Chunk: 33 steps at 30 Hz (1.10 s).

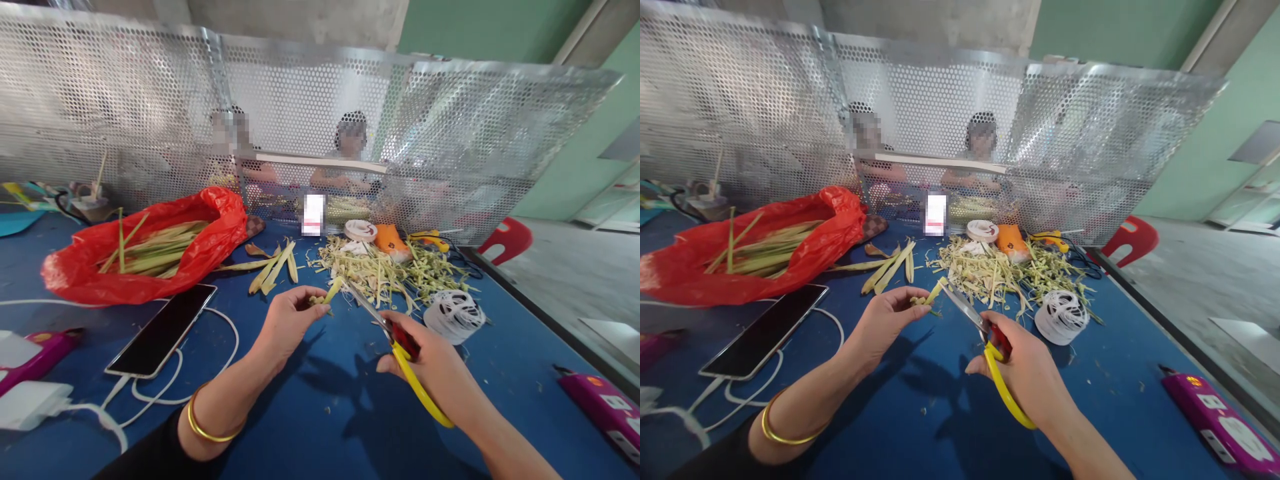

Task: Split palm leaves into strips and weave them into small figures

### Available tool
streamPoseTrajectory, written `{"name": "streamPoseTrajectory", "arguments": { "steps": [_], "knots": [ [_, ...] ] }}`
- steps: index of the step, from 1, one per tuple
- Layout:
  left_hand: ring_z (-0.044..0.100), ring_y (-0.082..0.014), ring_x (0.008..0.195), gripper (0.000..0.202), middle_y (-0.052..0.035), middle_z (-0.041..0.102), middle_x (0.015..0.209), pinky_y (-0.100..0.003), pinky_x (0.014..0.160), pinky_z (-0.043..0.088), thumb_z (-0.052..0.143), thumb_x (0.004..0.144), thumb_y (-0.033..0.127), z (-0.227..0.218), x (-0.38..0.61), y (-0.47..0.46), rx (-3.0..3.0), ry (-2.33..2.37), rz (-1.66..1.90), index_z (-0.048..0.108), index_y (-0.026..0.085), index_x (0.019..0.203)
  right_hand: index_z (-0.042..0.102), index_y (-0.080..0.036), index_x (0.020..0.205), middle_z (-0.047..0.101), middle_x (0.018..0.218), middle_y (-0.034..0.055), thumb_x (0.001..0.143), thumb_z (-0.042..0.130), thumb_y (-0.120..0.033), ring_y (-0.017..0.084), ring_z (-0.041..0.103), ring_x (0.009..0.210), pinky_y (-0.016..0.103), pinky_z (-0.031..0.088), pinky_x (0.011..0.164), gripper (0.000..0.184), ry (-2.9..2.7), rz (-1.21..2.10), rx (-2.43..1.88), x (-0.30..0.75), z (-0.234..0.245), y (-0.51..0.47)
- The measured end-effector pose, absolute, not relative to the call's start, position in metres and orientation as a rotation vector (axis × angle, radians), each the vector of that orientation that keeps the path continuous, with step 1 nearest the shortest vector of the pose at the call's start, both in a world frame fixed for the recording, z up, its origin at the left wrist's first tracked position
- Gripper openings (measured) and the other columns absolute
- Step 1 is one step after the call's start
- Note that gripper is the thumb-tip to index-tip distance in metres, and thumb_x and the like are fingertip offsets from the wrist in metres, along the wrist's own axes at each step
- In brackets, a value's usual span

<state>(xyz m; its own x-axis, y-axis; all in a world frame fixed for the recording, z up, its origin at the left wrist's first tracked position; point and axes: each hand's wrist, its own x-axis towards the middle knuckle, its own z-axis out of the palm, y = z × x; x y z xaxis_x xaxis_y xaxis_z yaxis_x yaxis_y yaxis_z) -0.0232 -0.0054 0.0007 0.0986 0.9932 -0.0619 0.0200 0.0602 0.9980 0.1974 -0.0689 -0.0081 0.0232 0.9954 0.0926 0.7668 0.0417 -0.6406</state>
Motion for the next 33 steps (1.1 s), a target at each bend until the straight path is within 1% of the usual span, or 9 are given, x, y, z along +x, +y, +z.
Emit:
{"name": "streamPoseTrajectory", "arguments": {
  "steps": [3, 6, 10, 13, 17, 22, 28, 31, 33],
  "knots": [
    [0.051, -0.0100, 0.062, 0.022, 0.0018, 0.062, 0.065, -0.023, 0.062, 0.040, 0.073, 0.062, 0.026, 0.000, -0.024, -0.005, 1.203, 1.173, 1.099, 0.070, 0.017, 0.082, 0.058, -0.024, 0.116, 0.064, 0.075, 0.0001, 0.065, 0.072, -0.045, 0.019, 0.056, 0.063, 0.028, 0.048, 0.058, 0.057, -1.808, 0.609, -1.787, 0.196, -0.007, -0.069],
    [0.047, -0.0081, 0.057, 0.022, 0.0033, 0.059, 0.061, -0.021, 0.057, 0.037, 0.073, 0.063, 0.027, -0.002, -0.023, -0.005, 1.132, 1.151, 1.133, 0.070, 0.017, 0.082, 0.058, -0.026, 0.115, 0.064, 0.076, -0.0008, 0.067, 0.070, -0.046, 0.019, 0.057, 0.065, 0.027, 0.047, 0.060, 0.053, -1.852, 0.632, -1.803, 0.194, -0.006, -0.069],
    [0.047, -0.0065, 0.055, 0.023, 0.0022, 0.061, 0.063, -0.019, 0.053, 0.034, 0.074, 0.063, 0.027, -0.005, -0.020, -0.008, 0.998, 1.107, 1.112, 0.068, 0.016, 0.082, 0.058, -0.025, 0.113, 0.064, 0.075, -0.0012, 0.067, 0.069, -0.049, 0.019, 0.057, 0.066, 0.026, 0.045, 0.061, 0.053, -1.883, 0.685, -1.816, 0.189, -0.008, -0.068],
    [0.051, -0.0065, 0.055, 0.024, 0.0014, 0.062, 0.065, -0.018, 0.053, 0.036, 0.075, 0.061, 0.026, -0.006, -0.015, -0.012, 0.900, 1.075, 1.048, 0.066, 0.016, 0.081, 0.060, -0.023, 0.111, 0.063, 0.075, -0.0008, 0.067, 0.068, -0.052, 0.018, 0.055, 0.066, 0.025, 0.044, 0.062, 0.053, -1.905, 0.741, -1.764, 0.185, -0.014, -0.068],
    [0.055, -0.0077, 0.056, 0.024, 0.0023, 0.061, 0.063, -0.019, 0.055, 0.039, 0.076, 0.059, 0.023, -0.006, -0.010, -0.016, 0.849, 1.065, 1.014, 0.064, 0.016, 0.078, 0.060, -0.022, 0.109, 0.060, 0.072, -0.0009, 0.072, 0.064, -0.053, 0.017, 0.052, 0.064, 0.024, 0.042, 0.059, 0.048, -1.936, 0.778, -1.709, 0.181, -0.017, -0.071],
    [0.053, -0.0067, 0.055, 0.022, 0.0019, 0.063, 0.065, -0.019, 0.055, 0.039, 0.074, 0.060, 0.021, -0.007, -0.010, -0.017, 0.924, 1.077, 1.018, 0.065, 0.015, 0.080, 0.062, -0.019, 0.113, 0.064, 0.079, 0.0022, 0.073, 0.065, -0.049, 0.018, 0.055, 0.068, 0.024, 0.045, 0.062, 0.049, -1.861, 0.831, -1.625, 0.182, -0.017, -0.072],
    [0.050, -0.0059, 0.055, 0.021, 0.0020, 0.063, 0.067, -0.019, 0.053, 0.039, 0.073, 0.062, 0.019, -0.011, -0.011, -0.016, 0.975, 1.067, 1.014, 0.066, 0.015, 0.082, 0.068, -0.019, 0.103, 0.063, 0.070, 0.0005, 0.070, 0.069, -0.046, 0.017, 0.055, 0.064, 0.023, 0.045, 0.059, 0.043, -1.782, 0.942, -1.531, 0.184, -0.022, -0.071],
    [0.054, -0.0072, 0.057, 0.026, 0.0006, 0.064, 0.069, -0.019, 0.055, 0.041, 0.075, 0.061, 0.020, -0.008, -0.011, -0.016, 0.954, 1.062, 1.007, 0.067, 0.014, 0.085, 0.067, -0.017, 0.105, 0.060, 0.068, -0.0006, 0.072, 0.067, -0.044, 0.015, 0.052, 0.062, 0.022, 0.044, 0.057, 0.043, -1.739, 0.996, -1.548, 0.184, -0.023, -0.071],
    [0.059, -0.0093, 0.061, 0.029, -0.0018, 0.067, 0.074, -0.020, 0.057, 0.043, 0.075, 0.062, 0.024, -0.006, -0.011, -0.016, 0.908, 1.042, 0.999, 0.067, 0.014, 0.088, 0.065, -0.016, 0.107, 0.057, 0.068, -0.0014, 0.073, 0.066, -0.045, 0.014, 0.050, 0.061, 0.022, 0.043, 0.058, 0.044, -1.724, 1.017, -1.570, 0.184, -0.023, -0.071]
  ]
}}
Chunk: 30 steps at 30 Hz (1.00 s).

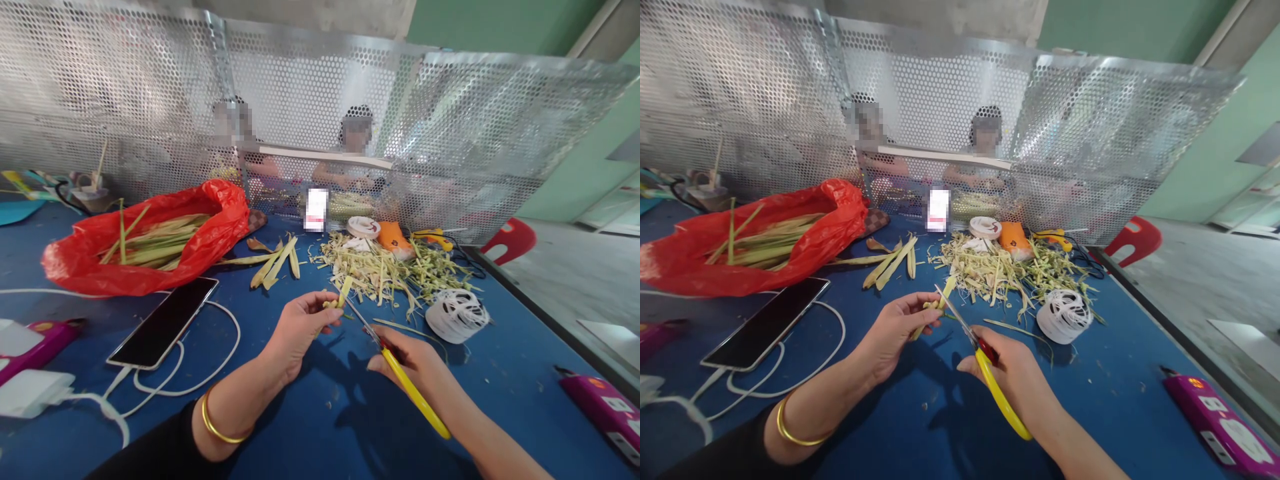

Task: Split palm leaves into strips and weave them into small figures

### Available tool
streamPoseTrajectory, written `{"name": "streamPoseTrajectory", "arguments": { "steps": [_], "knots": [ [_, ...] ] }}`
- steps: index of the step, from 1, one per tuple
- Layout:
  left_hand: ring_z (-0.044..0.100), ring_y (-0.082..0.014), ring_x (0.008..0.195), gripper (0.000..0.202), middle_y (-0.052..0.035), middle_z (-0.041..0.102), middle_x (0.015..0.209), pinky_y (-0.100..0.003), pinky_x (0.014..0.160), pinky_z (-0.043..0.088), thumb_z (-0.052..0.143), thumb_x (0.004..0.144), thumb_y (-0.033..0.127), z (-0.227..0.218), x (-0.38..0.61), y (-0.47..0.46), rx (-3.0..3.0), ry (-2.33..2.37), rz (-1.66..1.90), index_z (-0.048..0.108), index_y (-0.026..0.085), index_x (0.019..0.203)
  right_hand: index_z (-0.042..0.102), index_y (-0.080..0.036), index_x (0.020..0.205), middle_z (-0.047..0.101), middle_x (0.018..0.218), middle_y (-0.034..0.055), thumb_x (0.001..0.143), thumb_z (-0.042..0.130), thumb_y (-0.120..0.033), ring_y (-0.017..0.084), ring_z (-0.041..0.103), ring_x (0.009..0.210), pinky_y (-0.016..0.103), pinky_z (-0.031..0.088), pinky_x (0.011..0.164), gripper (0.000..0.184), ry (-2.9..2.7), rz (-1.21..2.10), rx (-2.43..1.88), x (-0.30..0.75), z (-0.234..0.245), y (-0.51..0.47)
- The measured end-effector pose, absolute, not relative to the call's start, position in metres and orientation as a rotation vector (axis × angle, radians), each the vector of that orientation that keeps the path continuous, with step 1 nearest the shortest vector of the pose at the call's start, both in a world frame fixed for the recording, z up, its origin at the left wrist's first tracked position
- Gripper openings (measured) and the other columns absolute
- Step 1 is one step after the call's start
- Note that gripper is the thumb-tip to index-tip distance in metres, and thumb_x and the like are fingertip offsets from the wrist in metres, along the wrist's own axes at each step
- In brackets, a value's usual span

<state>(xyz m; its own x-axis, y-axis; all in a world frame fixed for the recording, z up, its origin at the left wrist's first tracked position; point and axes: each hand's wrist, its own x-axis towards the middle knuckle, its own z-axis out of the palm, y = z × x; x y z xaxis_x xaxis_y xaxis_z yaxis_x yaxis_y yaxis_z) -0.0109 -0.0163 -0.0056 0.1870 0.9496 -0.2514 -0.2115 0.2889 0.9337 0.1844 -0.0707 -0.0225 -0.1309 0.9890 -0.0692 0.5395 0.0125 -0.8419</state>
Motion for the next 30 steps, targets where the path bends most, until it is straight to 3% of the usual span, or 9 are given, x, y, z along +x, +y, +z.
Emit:
{"name": "streamPoseTrajectory", "arguments": {
  "steps": [4, 11, 23, 30],
  "knots": [
    [0.064, -0.0129, 0.065, 0.026, -0.0056, 0.069, 0.085, -0.023, 0.061, 0.048, 0.070, 0.069, 0.030, -0.0035, -0.0112, -0.0165, 0.833, 0.979, 0.974, 0.066, 0.015, 0.089, 0.064, -0.015, 0.107, 0.052, 0.068, -0.0022, 0.074, 0.065, -0.045, 0.014, 0.046, 0.062, 0.022, 0.041, 0.059, 0.045, -1.737, 1.015, -1.605, 0.1839, -0.0186, -0.0710],
    [0.059, -0.0092, 0.058, 0.023, -0.0011, 0.064, 0.070, -0.021, 0.058, 0.048, 0.073, 0.068, 0.031, -0.0046, -0.0093, -0.0183, 0.896, 1.029, 0.980, 0.065, 0.014, 0.081, 0.062, -0.015, 0.106, 0.048, 0.064, -0.0033, 0.073, 0.065, -0.049, 0.013, 0.041, 0.059, 0.022, 0.037, 0.055, 0.047, -1.770, 1.017, -1.632, 0.1810, -0.0150, -0.0716],
    [0.059, -0.0090, 0.055, 0.017, -0.0009, 0.066, 0.070, -0.022, 0.058, 0.048, 0.072, 0.066, 0.027, -0.0011, -0.0085, -0.0200, 0.872, 1.013, 0.986, 0.065, 0.015, 0.076, 0.066, -0.018, 0.106, 0.051, 0.060, -0.0024, 0.069, 0.067, -0.057, 0.012, 0.040, 0.053, 0.021, 0.035, 0.047, 0.054, -1.801, 0.908, -1.576, 0.1835, -0.0191, -0.0730],
    [0.059, -0.0087, 0.054, 0.015, -0.0013, 0.066, 0.071, -0.023, 0.059, 0.049, 0.071, 0.067, 0.025, -0.0035, -0.0081, -0.0193, 0.877, 1.002, 0.986, 0.066, 0.015, 0.077, 0.067, -0.018, 0.104, 0.052, 0.059, -0.0027, 0.069, 0.069, -0.053, 0.012, 0.041, 0.053, 0.020, 0.036, 0.047, 0.050, -1.774, 0.894, -1.522, 0.1849, -0.0208, -0.0732]
  ]
}}
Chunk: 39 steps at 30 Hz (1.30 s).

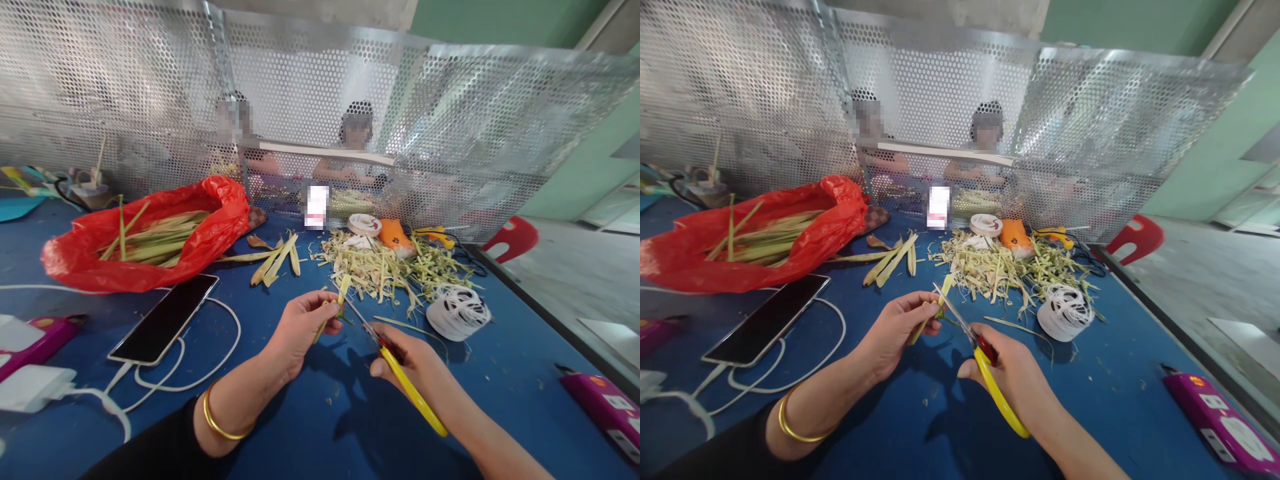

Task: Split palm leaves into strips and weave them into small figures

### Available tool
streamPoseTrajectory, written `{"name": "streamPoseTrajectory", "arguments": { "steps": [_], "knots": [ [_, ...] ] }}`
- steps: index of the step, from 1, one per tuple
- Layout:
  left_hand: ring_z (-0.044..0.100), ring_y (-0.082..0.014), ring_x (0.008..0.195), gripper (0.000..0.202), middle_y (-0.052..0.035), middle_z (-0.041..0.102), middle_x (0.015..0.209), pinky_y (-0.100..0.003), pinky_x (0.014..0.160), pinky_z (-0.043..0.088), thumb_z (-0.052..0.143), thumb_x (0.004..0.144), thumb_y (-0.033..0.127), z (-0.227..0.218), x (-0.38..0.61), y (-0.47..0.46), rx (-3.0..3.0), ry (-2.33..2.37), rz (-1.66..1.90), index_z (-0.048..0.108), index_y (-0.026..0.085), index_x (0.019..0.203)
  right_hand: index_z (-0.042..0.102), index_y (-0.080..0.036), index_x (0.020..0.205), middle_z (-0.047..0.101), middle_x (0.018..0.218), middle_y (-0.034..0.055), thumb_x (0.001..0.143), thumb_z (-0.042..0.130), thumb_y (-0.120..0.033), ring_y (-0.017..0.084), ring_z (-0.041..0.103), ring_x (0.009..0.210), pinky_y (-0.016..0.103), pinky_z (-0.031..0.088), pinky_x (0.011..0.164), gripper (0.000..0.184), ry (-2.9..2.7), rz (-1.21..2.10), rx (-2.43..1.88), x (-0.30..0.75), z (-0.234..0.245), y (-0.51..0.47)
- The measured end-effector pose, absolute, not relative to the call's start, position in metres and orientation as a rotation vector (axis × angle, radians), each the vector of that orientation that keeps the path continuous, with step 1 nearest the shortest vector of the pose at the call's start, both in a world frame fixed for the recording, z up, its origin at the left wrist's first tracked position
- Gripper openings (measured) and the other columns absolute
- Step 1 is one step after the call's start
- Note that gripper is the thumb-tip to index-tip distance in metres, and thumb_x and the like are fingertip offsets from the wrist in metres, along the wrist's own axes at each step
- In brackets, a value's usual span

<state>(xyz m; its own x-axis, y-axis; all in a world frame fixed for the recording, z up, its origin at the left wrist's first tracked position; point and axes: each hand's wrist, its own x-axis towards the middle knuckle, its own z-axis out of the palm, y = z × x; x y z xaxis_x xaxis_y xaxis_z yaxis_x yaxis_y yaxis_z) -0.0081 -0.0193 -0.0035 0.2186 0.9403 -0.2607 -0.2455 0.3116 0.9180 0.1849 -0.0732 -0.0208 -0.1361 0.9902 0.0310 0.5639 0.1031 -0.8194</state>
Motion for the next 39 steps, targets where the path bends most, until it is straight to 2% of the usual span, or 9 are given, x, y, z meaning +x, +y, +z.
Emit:
{"name": "streamPoseTrajectory", "arguments": {
  "steps": [7, 11, 15, 19, 24, 29, 34, 39],
  "knots": [
    [0.060, -0.0088, 0.055, 0.017, -0.0009, 0.066, 0.072, -0.022, 0.060, 0.049, 0.071, 0.068, 0.027, -0.005, -0.008, -0.020, 0.882, 1.011, 0.975, 0.065, 0.015, 0.078, 0.070, -0.019, 0.094, 0.058, 0.064, -0.0013, 0.072, 0.066, -0.049, 0.014, 0.049, 0.058, 0.021, 0.040, 0.053, 0.038, -1.728, 0.979, -1.500, 0.182, -0.016, -0.074],
    [0.060, -0.0091, 0.055, 0.017, -0.0014, 0.066, 0.072, -0.022, 0.059, 0.049, 0.072, 0.067, 0.026, -0.003, -0.008, -0.020, 0.878, 1.007, 0.984, 0.066, 0.015, 0.079, 0.069, -0.019, 0.091, 0.055, 0.064, -0.0020, 0.071, 0.066, -0.049, 0.013, 0.046, 0.058, 0.022, 0.039, 0.054, 0.036, -1.718, 1.023, -1.556, 0.181, -0.016, -0.074],
    [0.061, -0.0102, 0.056, 0.021, -0.0018, 0.067, 0.071, -0.023, 0.060, 0.049, 0.075, 0.065, 0.029, -0.002, -0.008, -0.020, 0.874, 1.014, 0.989, 0.067, 0.015, 0.078, 0.065, -0.018, 0.095, 0.048, 0.061, -0.0033, 0.073, 0.064, -0.049, 0.012, 0.041, 0.056, 0.022, 0.036, 0.052, 0.038, -1.720, 1.061, -1.612, 0.182, -0.024, -0.072],
    [0.065, -0.0118, 0.063, 0.020, -0.0046, 0.071, 0.081, -0.022, 0.062, 0.047, 0.075, 0.066, 0.030, -0.003, -0.010, -0.018, 0.871, 1.026, 0.971, 0.068, 0.016, 0.079, 0.065, -0.018, 0.100, 0.047, 0.062, -0.0031, 0.075, 0.063, -0.049, 0.012, 0.042, 0.058, 0.022, 0.038, 0.053, 0.040, -1.733, 0.915, -1.592, 0.187, -0.032, -0.067],
    [0.066, -0.0129, 0.072, 0.023, -0.0079, 0.072, 0.091, -0.023, 0.069, 0.048, 0.077, 0.066, 0.029, -0.005, -0.012, -0.015, 0.789, 0.966, 0.948, 0.068, 0.015, 0.081, 0.061, -0.015, 0.113, 0.049, 0.060, -0.0030, 0.072, 0.064, -0.055, 0.010, 0.041, 0.047, 0.021, 0.038, 0.043, 0.057, -1.494, 0.985, -1.470, 0.186, -0.030, -0.067],
    [0.068, -0.0145, 0.078, 0.019, -0.0039, 0.068, 0.082, -0.024, 0.077, 0.051, 0.077, 0.068, 0.022, -0.009, -0.010, -0.019, 0.658, 0.800, 0.918, 0.063, 0.014, 0.078, 0.059, -0.017, 0.113, 0.057, 0.071, -0.0008, 0.065, 0.074, -0.047, 0.013, 0.051, 0.059, 0.024, 0.046, 0.054, 0.059, -1.358, 0.978, -1.403, 0.177, -0.021, -0.070],
    [0.068, -0.0162, 0.082, 0.016, -0.0012, 0.065, 0.078, -0.025, 0.081, 0.051, 0.073, 0.071, 0.017, -0.012, -0.010, -0.020, 0.558, 0.754, 0.921, 0.059, 0.016, 0.078, 0.058, -0.019, 0.114, 0.058, 0.070, -0.0008, 0.066, 0.073, -0.049, 0.010, 0.048, 0.049, 0.022, 0.042, 0.042, 0.058, -1.247, 1.029, -1.373, 0.175, -0.018, -0.070],
    [0.068, -0.0147, 0.080, 0.019, 0.0000, 0.065, 0.077, -0.024, 0.081, 0.050, 0.074, 0.069, 0.016, -0.013, -0.010, -0.022, 0.511, 0.732, 0.967, 0.057, 0.018, 0.077, 0.059, -0.020, 0.112, 0.065, 0.073, 0.0013, 0.065, 0.075, -0.046, 0.014, 0.056, 0.054, 0.024, 0.048, 0.049, 0.056, -1.257, 1.061, -1.328, 0.173, -0.026, -0.071]
  ]
}}
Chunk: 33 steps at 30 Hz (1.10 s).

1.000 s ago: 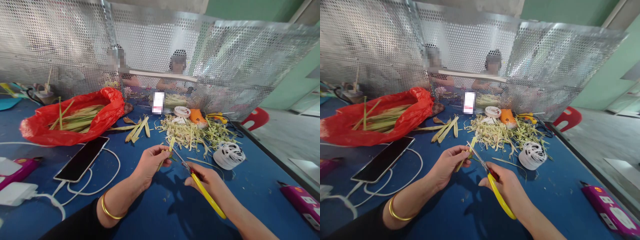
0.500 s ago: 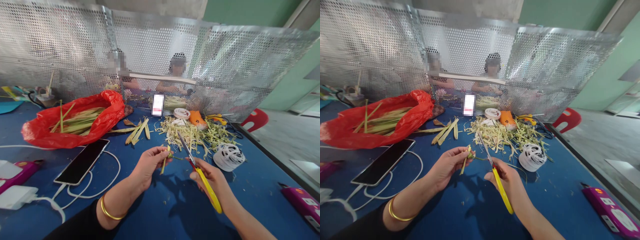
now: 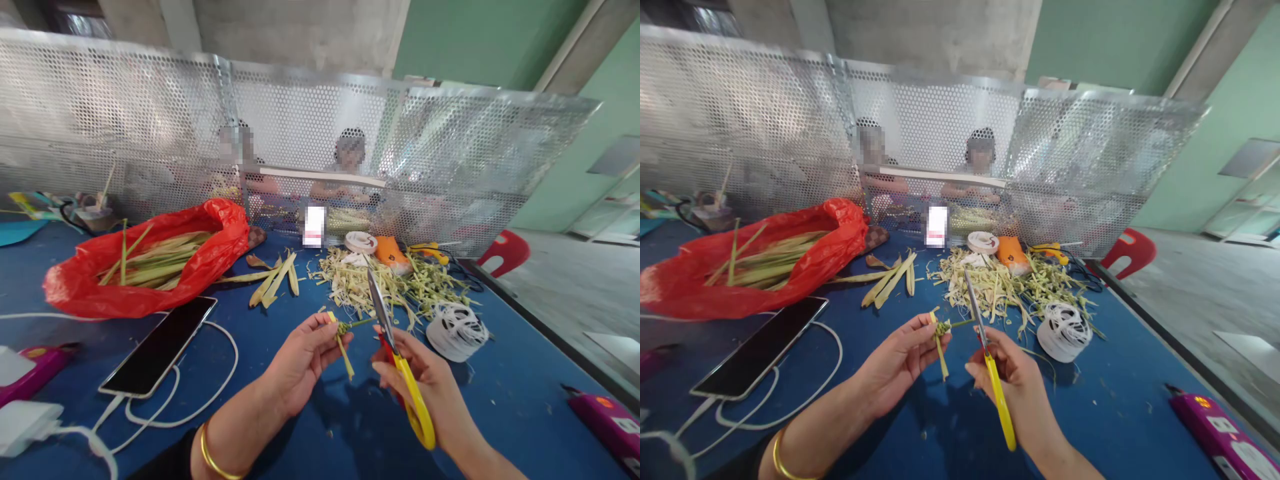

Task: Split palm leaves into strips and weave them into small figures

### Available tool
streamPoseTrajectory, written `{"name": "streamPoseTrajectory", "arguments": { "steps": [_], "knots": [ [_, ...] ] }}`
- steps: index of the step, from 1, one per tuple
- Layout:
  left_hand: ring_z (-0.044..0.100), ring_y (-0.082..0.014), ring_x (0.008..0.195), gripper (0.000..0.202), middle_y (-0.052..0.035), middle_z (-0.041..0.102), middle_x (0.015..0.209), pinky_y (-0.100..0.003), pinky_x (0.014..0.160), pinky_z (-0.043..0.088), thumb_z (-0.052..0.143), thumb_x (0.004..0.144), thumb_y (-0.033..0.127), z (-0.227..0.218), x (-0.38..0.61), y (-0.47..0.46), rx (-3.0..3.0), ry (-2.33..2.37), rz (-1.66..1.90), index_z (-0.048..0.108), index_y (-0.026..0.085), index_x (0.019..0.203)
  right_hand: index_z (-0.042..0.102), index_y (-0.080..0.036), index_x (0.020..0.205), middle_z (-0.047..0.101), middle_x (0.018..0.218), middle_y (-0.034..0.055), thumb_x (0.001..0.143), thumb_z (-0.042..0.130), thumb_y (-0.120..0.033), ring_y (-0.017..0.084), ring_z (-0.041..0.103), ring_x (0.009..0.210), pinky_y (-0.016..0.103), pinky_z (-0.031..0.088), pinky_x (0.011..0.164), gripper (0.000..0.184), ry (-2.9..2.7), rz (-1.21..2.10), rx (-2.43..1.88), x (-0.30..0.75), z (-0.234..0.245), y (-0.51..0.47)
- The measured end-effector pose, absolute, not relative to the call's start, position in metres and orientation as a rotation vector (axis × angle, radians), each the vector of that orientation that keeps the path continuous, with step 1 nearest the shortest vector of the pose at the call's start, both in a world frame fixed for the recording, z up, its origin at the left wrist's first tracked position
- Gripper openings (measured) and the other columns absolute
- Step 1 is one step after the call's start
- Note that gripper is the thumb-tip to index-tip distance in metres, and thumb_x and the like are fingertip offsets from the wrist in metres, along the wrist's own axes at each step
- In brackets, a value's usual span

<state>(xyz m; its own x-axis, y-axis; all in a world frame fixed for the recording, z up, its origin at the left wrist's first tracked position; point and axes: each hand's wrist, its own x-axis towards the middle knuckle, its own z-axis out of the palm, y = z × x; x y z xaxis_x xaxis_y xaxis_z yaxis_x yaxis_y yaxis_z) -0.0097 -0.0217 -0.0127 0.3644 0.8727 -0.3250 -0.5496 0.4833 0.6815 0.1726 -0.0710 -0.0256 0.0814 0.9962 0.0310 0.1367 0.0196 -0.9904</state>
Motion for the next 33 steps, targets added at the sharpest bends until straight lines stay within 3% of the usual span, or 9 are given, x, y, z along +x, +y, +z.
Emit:
{"name": "streamPoseTrajectory", "arguments": {
  "steps": [13, 24, 27, 31, 33],
  "knots": [
    [0.065, -0.0146, 0.079, 0.018, -0.0038, 0.066, 0.076, -0.028, 0.085, 0.049, 0.071, 0.073, 0.015, -0.025, 0.005, -0.033, 0.505, 0.606, 0.981, 0.053, 0.017, 0.072, 0.060, -0.019, 0.107, 0.067, 0.076, 0.0015, 0.068, 0.075, -0.033, 0.020, 0.065, 0.073, 0.028, 0.053, 0.071, 0.045, -1.310, 1.052, -1.300, 0.161, -0.041, -0.072],
    [0.066, -0.0163, 0.087, 0.017, -0.0031, 0.067, 0.077, -0.027, 0.084, 0.049, 0.065, 0.073, 0.008, -0.021, 0.003, -0.034, 0.415, 0.740, 0.921, 0.051, 0.017, 0.072, 0.057, -0.018, 0.113, 0.069, 0.088, 0.0047, 0.075, 0.063, -0.028, 0.019, 0.065, 0.079, 0.026, 0.053, 0.071, 0.039, -1.466, 0.932, -1.411, 0.167, -0.042, -0.071],
    [0.066, -0.0176, 0.084, 0.004, -0.0044, 0.067, 0.082, -0.031, 0.080, 0.051, 0.060, 0.078, 0.018, -0.017, 0.000, -0.033, 0.440, 0.769, 0.898, 0.056, 0.017, 0.079, 0.055, -0.017, 0.114, 0.068, 0.086, 0.0045, 0.074, 0.062, -0.026, 0.019, 0.064, 0.076, 0.026, 0.052, 0.068, 0.041, -1.471, 0.930, -1.426, 0.170, -0.037, -0.070],
    [0.066, -0.0179, 0.073, 0.030, -0.0062, 0.067, 0.077, -0.027, 0.065, 0.050, 0.058, 0.080, 0.044, -0.012, -0.006, -0.028, 0.557, 0.907, 0.808, 0.060, 0.015, 0.084, 0.056, -0.018, 0.113, 0.067, 0.082, 0.0031, 0.072, 0.061, -0.022, 0.018, 0.064, 0.073, 0.025, 0.052, 0.065, 0.041, -1.527, 0.961, -1.417, 0.175, -0.028, -0.072],
    [0.065, -0.0159, 0.068, 0.035, -0.0048, 0.066, 0.074, -0.024, 0.058, 0.047, 0.065, 0.074, 0.047, -0.012, -0.008, -0.025, 0.655, 0.982, 0.759, 0.061, 0.014, 0.085, 0.058, -0.019, 0.112, 0.068, 0.087, 0.0039, 0.071, 0.062, -0.019, 0.018, 0.065, 0.075, 0.025, 0.053, 0.067, 0.042, -1.585, 0.936, -1.419, 0.177, -0.025, -0.074]
  ]
}}
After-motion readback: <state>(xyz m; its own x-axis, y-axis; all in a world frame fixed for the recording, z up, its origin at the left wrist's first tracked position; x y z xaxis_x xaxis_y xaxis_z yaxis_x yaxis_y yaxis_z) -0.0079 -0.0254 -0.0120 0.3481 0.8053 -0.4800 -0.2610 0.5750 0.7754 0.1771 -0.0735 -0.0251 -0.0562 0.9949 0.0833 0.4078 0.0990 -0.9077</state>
